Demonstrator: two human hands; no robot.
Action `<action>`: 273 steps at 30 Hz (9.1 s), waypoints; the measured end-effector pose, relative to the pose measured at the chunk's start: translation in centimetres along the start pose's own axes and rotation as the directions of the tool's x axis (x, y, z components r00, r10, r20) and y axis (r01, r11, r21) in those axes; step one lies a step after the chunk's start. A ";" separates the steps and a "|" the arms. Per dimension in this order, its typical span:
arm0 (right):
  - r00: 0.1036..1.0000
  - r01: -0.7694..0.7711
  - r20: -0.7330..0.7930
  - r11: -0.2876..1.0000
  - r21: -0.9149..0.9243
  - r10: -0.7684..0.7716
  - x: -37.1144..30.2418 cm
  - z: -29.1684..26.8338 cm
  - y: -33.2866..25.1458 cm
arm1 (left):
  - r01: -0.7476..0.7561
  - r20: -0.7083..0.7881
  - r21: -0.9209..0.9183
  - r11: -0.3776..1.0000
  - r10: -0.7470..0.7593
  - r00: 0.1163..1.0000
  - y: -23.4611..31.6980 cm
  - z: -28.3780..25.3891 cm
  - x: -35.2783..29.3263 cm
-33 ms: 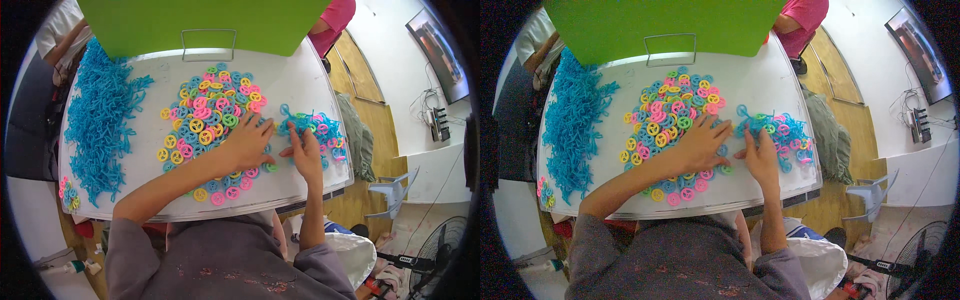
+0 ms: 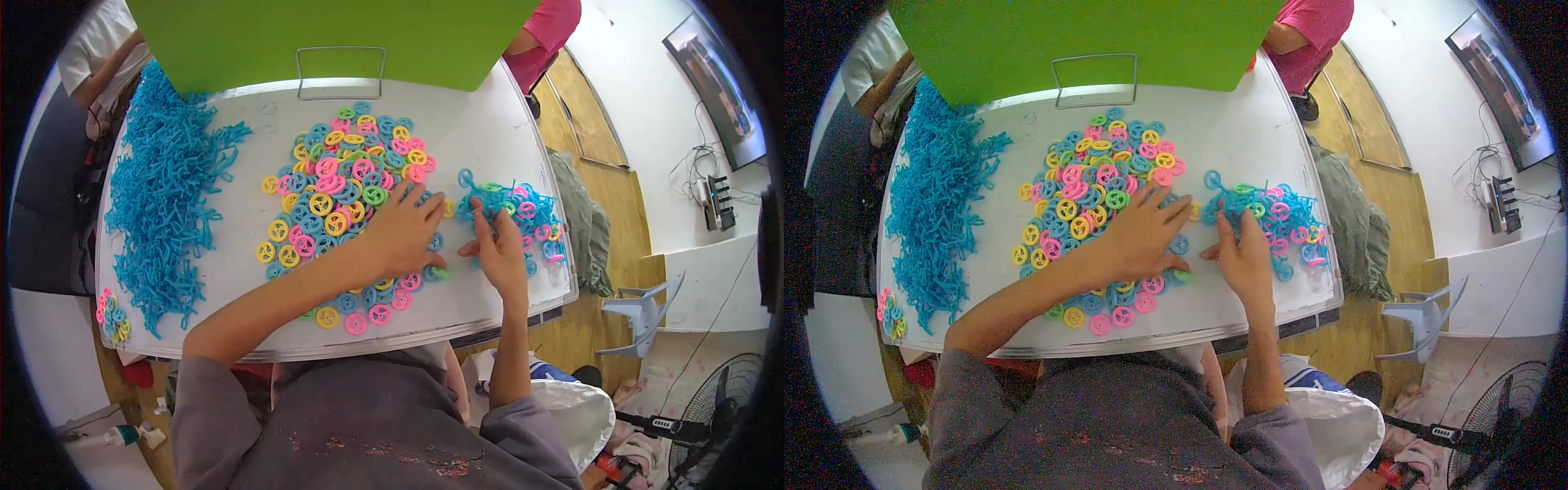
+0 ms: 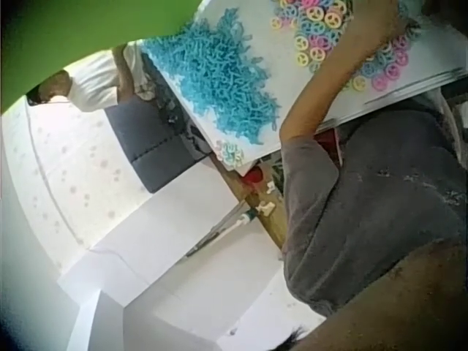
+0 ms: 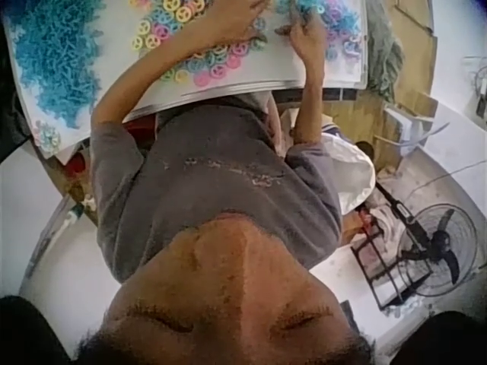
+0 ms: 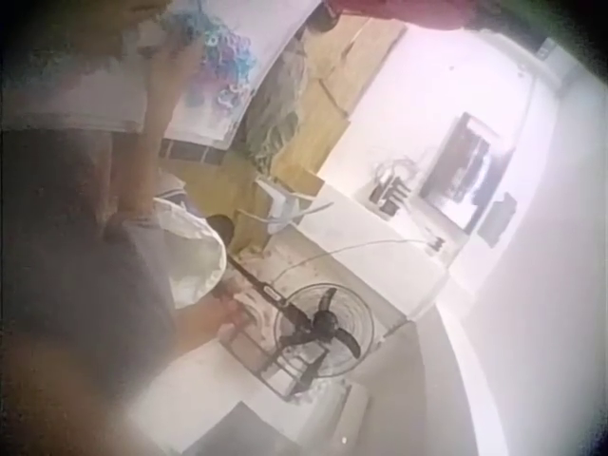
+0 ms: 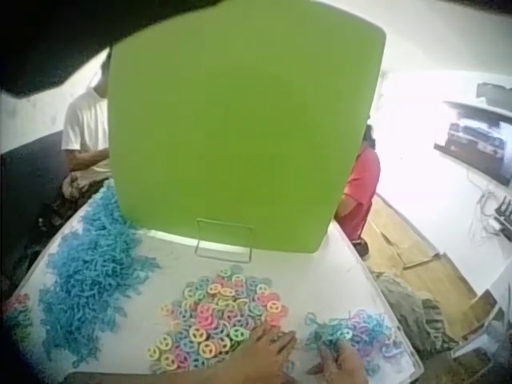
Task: Sorting and organizing colorful plastic toy links on a table.
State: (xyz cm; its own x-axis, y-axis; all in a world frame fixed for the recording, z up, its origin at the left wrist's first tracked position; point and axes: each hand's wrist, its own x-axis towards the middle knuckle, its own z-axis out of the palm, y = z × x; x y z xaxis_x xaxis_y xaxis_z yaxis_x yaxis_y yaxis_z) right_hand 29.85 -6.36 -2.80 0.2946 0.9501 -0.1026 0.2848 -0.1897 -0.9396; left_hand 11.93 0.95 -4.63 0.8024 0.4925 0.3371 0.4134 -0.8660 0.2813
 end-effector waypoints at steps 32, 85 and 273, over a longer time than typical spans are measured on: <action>0.884 0.050 0.418 0.931 0.361 -0.210 1.5 7.9 -6.9 | -0.094 -0.646 -0.124 0.988 -0.009 0.764 -1.9 -6.7 -7.5; 0.957 0.061 0.247 0.937 0.343 -0.153 1.1 13.1 -6.9 | 0.284 -0.208 -0.861 0.421 -0.803 0.559 -2.8 -8.3 -7.4; 0.853 0.222 -0.291 0.807 -0.548 -0.433 0.6 1.0 -7.2 | 0.753 -0.609 -0.335 0.567 -0.740 0.286 -5.1 -15.4 -20.7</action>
State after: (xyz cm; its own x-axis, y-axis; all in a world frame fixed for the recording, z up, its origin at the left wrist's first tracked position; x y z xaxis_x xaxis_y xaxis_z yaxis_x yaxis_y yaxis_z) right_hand 27.07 -4.17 3.60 0.3935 0.8209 0.4138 0.7948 -0.0776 -0.6019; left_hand -13.37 -3.51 0.81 -0.3381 0.8343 0.4354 0.6942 -0.0912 0.7140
